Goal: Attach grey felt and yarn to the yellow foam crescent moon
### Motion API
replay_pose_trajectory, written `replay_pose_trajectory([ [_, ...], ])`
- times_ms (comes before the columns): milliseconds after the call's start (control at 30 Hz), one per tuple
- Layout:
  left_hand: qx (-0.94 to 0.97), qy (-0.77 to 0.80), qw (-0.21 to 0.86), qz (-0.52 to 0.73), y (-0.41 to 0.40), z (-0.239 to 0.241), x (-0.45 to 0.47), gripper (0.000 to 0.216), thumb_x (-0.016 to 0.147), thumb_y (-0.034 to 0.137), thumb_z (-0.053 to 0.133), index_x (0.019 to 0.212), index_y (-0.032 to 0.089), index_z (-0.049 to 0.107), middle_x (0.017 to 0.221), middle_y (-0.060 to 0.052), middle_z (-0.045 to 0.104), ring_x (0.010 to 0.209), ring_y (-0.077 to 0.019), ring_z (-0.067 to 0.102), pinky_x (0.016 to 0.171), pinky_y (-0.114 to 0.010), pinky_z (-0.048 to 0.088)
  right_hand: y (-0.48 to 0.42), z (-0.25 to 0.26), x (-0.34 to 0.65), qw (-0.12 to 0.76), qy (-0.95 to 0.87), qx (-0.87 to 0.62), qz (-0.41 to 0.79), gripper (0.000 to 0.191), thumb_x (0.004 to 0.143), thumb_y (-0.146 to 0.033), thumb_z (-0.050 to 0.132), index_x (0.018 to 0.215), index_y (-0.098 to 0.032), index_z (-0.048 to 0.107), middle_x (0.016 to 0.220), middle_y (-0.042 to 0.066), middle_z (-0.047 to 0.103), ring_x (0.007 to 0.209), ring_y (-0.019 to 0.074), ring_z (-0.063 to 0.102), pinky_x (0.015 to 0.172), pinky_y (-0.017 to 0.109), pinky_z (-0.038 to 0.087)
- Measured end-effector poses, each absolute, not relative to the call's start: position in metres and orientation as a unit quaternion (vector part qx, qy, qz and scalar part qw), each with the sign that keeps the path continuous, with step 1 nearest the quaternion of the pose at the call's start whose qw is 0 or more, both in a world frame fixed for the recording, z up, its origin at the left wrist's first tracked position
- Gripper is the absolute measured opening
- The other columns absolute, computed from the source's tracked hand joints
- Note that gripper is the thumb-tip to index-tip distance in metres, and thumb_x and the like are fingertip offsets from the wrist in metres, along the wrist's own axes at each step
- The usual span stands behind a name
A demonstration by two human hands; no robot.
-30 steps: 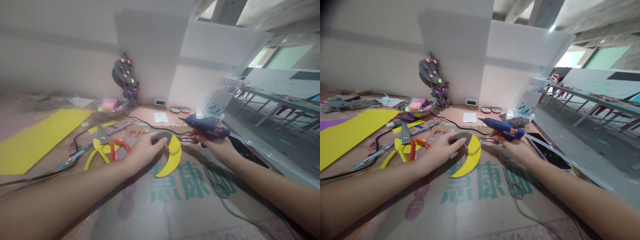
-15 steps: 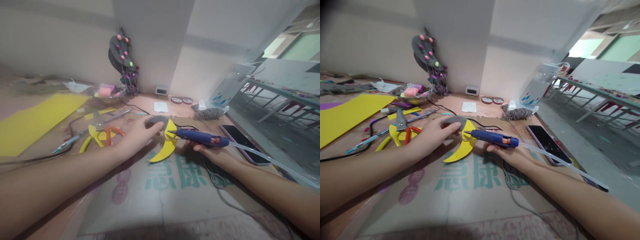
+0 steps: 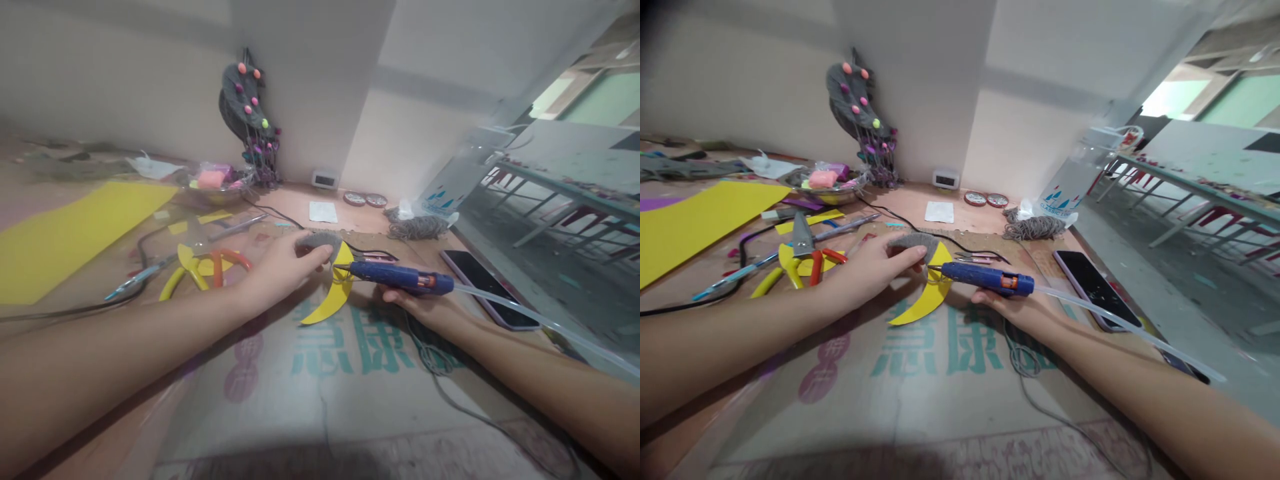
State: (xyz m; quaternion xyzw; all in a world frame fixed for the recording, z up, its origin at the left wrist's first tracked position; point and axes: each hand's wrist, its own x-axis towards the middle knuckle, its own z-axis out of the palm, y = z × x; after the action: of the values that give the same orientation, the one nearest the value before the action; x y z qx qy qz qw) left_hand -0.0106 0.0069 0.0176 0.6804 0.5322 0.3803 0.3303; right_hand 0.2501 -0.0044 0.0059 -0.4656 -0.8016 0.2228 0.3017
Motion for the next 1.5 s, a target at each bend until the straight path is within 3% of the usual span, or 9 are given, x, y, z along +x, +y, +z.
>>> replay_pose_trajectory([
  [167, 0.690, 0.515, 0.336, 0.382, 0.006, 0.018, -0.011, 0.033, 0.085, 0.049, 0.054, 0.085, 0.019, 0.068, 0.086, -0.002, 0.074, 0.082, -0.0207, 0.066, 0.073, -0.029, 0.048, -0.006, 0.008, 0.246, 0.317, -0.791, -0.479, 0.211, 0.035, 0.074, -0.058, 0.068, 0.068, -0.024, 0.061, 0.064, 0.002, 0.059, 0.058, 0.0215, 0.056, 0.068, 0.041, 0.056],
  [567, 0.693, 0.485, 0.367, 0.387, 0.006, 0.016, -0.011, 0.033, 0.086, 0.047, 0.054, 0.094, 0.018, 0.068, 0.089, -0.001, 0.074, 0.082, -0.0193, 0.066, 0.073, -0.028, 0.048, -0.010, 0.020, 0.239, 0.298, -0.807, -0.471, 0.195, 0.032, 0.078, -0.056, 0.065, 0.072, -0.024, 0.062, 0.069, 0.004, 0.065, 0.062, 0.0234, 0.062, 0.061, 0.039, 0.056],
  [1300, 0.704, 0.487, 0.340, 0.389, 0.005, 0.020, -0.012, 0.028, 0.087, 0.043, 0.054, 0.082, 0.019, 0.068, 0.081, 0.001, 0.072, 0.074, -0.0157, 0.063, 0.068, -0.024, 0.047, -0.011, 0.020, 0.237, 0.336, -0.790, -0.472, 0.201, 0.024, 0.076, -0.044, 0.069, 0.067, -0.024, 0.062, 0.066, 0.001, 0.062, 0.065, 0.0214, 0.063, 0.075, 0.037, 0.058],
  [1500, 0.701, 0.495, 0.332, 0.392, 0.005, 0.020, -0.011, 0.028, 0.086, 0.042, 0.054, 0.088, 0.020, 0.070, 0.085, 0.001, 0.073, 0.079, -0.0178, 0.065, 0.072, -0.025, 0.049, -0.006, 0.016, 0.239, 0.317, -0.810, -0.453, 0.194, 0.020, 0.078, -0.043, 0.068, 0.083, -0.024, 0.066, 0.071, 0.003, 0.067, 0.082, 0.0256, 0.069, 0.084, 0.041, 0.058],
])
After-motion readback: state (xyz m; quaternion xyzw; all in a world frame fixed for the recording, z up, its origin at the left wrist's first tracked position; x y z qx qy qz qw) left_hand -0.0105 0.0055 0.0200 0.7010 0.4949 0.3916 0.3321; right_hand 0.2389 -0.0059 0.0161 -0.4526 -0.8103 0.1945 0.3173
